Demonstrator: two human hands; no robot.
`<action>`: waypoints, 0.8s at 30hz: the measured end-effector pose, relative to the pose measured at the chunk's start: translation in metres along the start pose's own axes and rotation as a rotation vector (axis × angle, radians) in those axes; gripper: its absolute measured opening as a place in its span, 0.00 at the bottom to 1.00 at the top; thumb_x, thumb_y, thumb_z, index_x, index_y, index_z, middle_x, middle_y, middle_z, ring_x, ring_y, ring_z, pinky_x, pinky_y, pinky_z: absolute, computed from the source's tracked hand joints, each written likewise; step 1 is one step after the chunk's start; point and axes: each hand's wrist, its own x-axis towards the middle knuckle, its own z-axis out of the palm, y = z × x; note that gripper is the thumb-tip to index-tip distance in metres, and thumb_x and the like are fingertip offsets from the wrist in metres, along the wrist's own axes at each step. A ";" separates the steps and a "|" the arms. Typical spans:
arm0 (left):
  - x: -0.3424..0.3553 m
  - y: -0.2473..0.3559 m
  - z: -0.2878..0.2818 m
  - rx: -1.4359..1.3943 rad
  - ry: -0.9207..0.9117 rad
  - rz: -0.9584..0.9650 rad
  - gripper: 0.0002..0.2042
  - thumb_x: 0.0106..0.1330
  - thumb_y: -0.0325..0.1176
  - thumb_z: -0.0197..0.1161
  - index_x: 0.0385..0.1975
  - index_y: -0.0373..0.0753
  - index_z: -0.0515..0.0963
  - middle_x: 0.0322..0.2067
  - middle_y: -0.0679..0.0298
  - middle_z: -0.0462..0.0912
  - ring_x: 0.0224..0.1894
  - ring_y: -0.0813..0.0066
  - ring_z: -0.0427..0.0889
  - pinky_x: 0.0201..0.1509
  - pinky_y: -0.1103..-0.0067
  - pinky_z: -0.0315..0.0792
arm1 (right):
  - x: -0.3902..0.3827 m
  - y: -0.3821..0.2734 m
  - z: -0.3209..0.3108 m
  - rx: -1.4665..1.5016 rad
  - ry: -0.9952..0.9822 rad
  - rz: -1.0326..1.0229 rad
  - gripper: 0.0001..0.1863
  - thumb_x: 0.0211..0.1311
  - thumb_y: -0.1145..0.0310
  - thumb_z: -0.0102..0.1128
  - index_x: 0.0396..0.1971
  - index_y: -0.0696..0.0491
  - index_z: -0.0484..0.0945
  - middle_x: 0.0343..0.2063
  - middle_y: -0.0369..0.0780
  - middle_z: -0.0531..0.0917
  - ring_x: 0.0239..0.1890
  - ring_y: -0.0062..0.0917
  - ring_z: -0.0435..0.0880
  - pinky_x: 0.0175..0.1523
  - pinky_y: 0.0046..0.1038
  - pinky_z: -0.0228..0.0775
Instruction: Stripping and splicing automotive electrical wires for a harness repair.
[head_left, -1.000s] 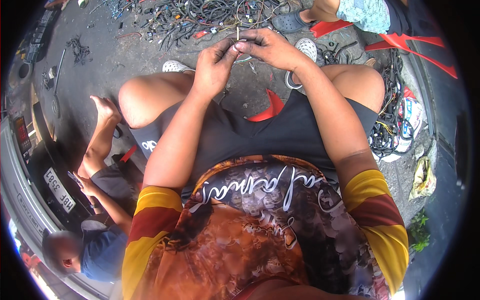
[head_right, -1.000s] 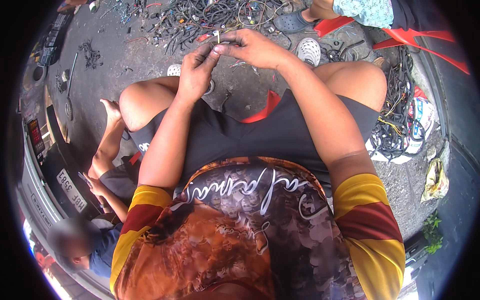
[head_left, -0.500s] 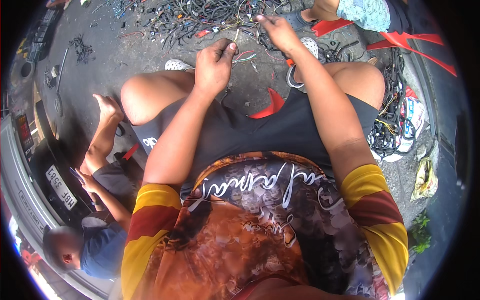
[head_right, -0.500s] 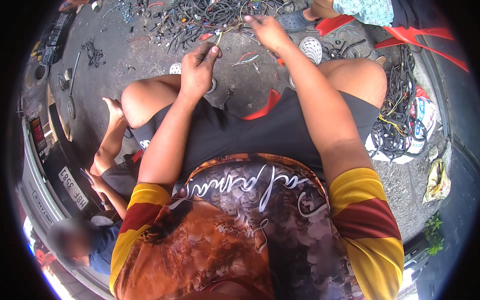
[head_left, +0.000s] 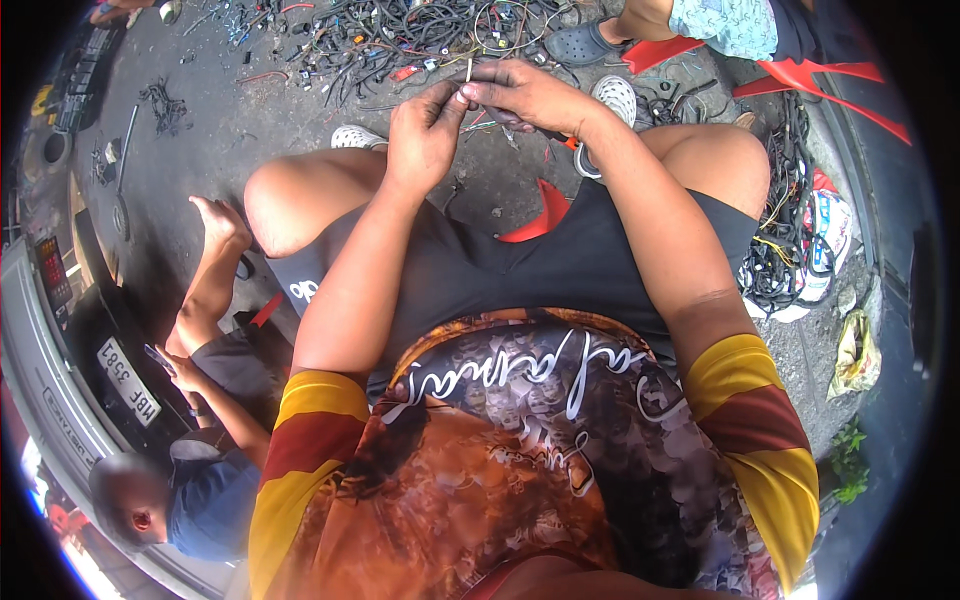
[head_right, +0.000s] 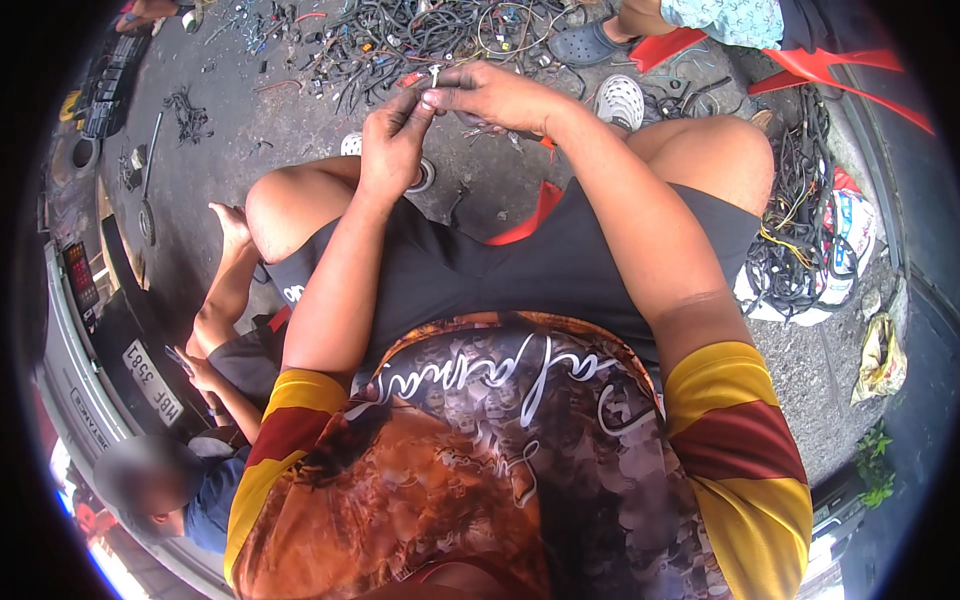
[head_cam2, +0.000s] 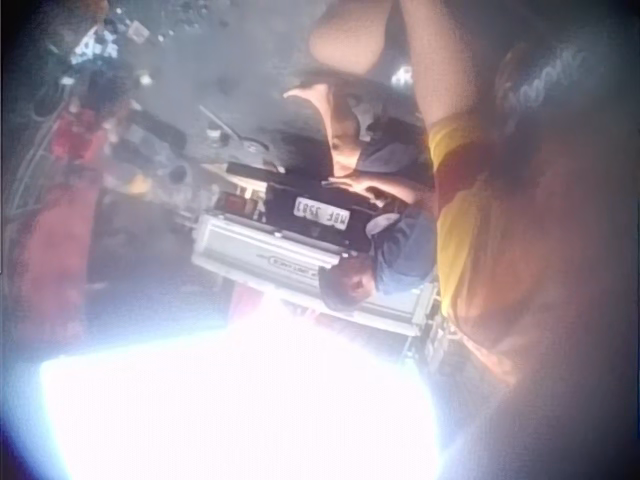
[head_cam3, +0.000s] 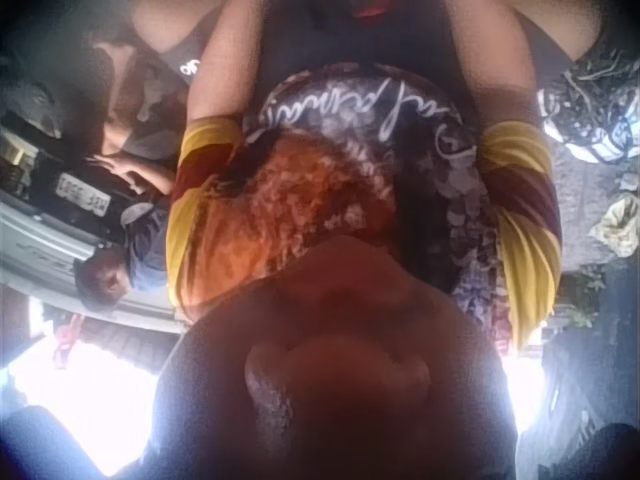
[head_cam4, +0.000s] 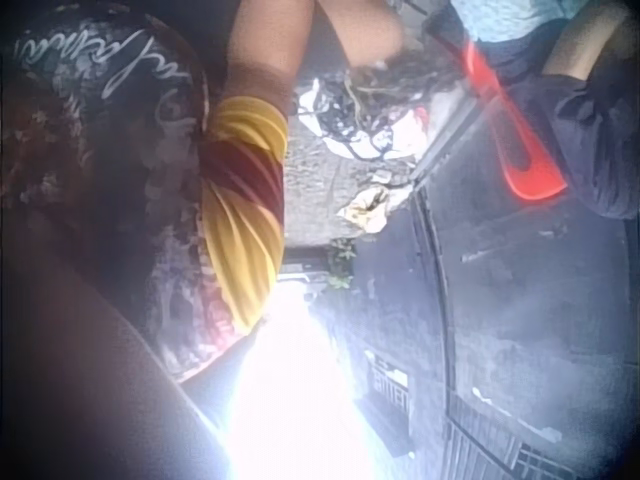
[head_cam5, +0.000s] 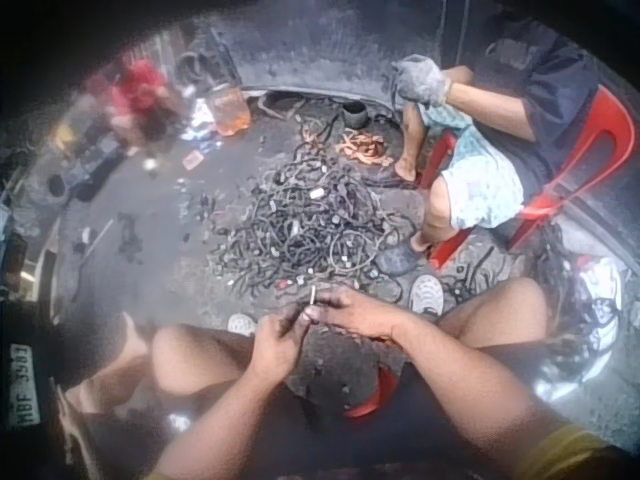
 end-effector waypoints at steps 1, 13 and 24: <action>-0.001 0.001 0.000 0.007 -0.006 -0.009 0.11 0.67 0.33 0.54 0.37 0.31 0.78 0.26 0.66 0.78 0.31 0.82 0.72 0.36 0.82 0.68 | 0.000 0.000 0.001 0.001 -0.001 0.001 0.21 0.64 0.52 0.54 0.53 0.45 0.75 0.13 0.24 0.62 0.14 0.08 0.59 0.18 0.16 0.51; 0.000 0.001 -0.003 0.155 0.022 -0.050 0.11 0.64 0.35 0.55 0.27 0.32 0.77 0.20 0.50 0.77 0.25 0.58 0.79 0.32 0.70 0.69 | 0.018 0.019 -0.007 -0.243 0.087 -0.052 0.21 0.66 0.53 0.51 0.48 0.55 0.77 0.34 0.35 0.83 0.41 0.19 0.77 0.45 0.25 0.69; -0.001 -0.002 -0.004 0.130 0.001 -0.139 0.11 0.64 0.36 0.55 0.27 0.33 0.77 0.17 0.56 0.75 0.22 0.70 0.74 0.31 0.74 0.68 | -0.001 0.014 -0.015 -0.004 0.130 0.009 0.20 0.68 0.52 0.48 0.46 0.54 0.75 0.10 0.27 0.61 0.10 0.10 0.56 0.14 0.15 0.48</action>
